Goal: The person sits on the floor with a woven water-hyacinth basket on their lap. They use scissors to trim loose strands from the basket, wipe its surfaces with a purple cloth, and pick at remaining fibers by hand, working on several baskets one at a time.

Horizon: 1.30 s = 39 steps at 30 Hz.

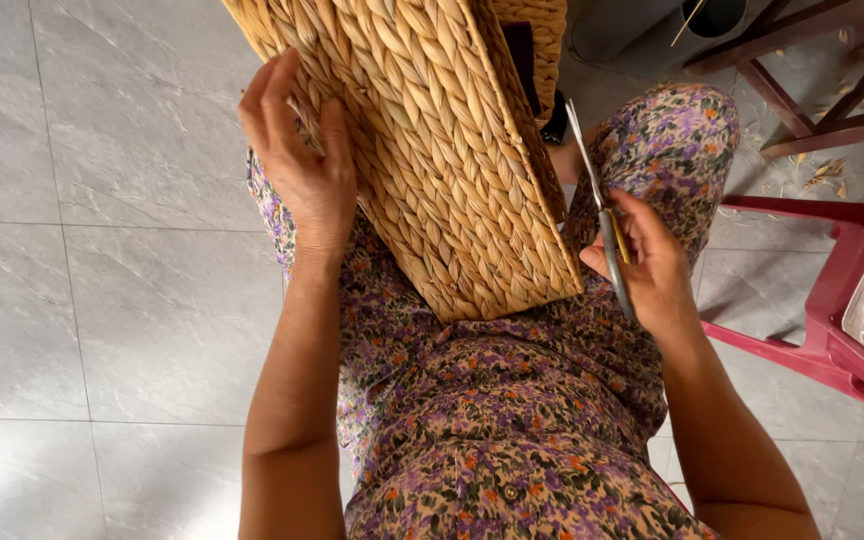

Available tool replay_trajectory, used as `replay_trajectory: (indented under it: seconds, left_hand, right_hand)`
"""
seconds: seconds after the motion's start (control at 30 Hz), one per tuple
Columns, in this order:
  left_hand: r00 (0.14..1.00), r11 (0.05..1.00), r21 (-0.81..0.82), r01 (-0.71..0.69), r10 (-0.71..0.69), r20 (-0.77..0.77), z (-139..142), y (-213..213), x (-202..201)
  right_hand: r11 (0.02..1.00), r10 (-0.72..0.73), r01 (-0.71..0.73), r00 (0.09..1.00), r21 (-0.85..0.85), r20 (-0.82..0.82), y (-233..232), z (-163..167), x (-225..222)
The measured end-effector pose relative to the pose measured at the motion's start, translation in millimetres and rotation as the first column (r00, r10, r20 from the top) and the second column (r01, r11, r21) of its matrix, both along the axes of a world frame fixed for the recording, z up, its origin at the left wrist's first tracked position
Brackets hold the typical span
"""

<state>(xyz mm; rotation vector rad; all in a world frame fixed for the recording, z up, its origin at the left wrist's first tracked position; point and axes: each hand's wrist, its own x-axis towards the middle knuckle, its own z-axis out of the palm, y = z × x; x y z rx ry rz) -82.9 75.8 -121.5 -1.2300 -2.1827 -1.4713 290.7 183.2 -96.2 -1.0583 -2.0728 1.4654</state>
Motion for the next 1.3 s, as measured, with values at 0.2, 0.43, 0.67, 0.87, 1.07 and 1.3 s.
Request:
replay_trajectory:
  seconds: [0.2,0.43,0.67,0.87,1.07,1.3]
  left_hand:
    - [0.920,0.996,0.087,0.006,-0.039,0.390,-0.1,-26.6,9.3]
    - [0.859,0.958,0.221,0.184,-0.266,0.438,3.2,-44.8,26.2]
    - [0.758,0.958,0.022,0.287,-0.241,0.606,16.3,-56.0,76.4]
    - [0.758,0.910,0.067,0.409,-0.379,0.531,6.9,-41.2,113.9]
    - [0.583,0.899,0.253,0.357,-0.426,0.691,1.9,-37.7,127.3]
    - [0.415,0.860,0.450,0.241,-0.511,0.753,-0.5,-36.0,137.1]
  right_hand:
    - [0.996,-0.055,0.054,0.998,-0.075,-0.003,-15.4,-14.7,-13.8]
    - [0.983,-0.104,0.075,0.979,-0.167,-0.175,-3.2,-16.1,-33.1]
    - [0.951,-0.181,0.058,0.901,-0.303,-0.395,49.9,6.3,-50.8]
    - [0.951,-0.177,0.038,0.880,-0.307,-0.441,69.2,10.1,-59.1]
    - [0.940,-0.197,0.041,0.877,-0.340,-0.438,68.6,5.1,-61.2]
    - [0.919,-0.233,0.045,0.864,-0.393,-0.447,66.0,1.5,-62.2]
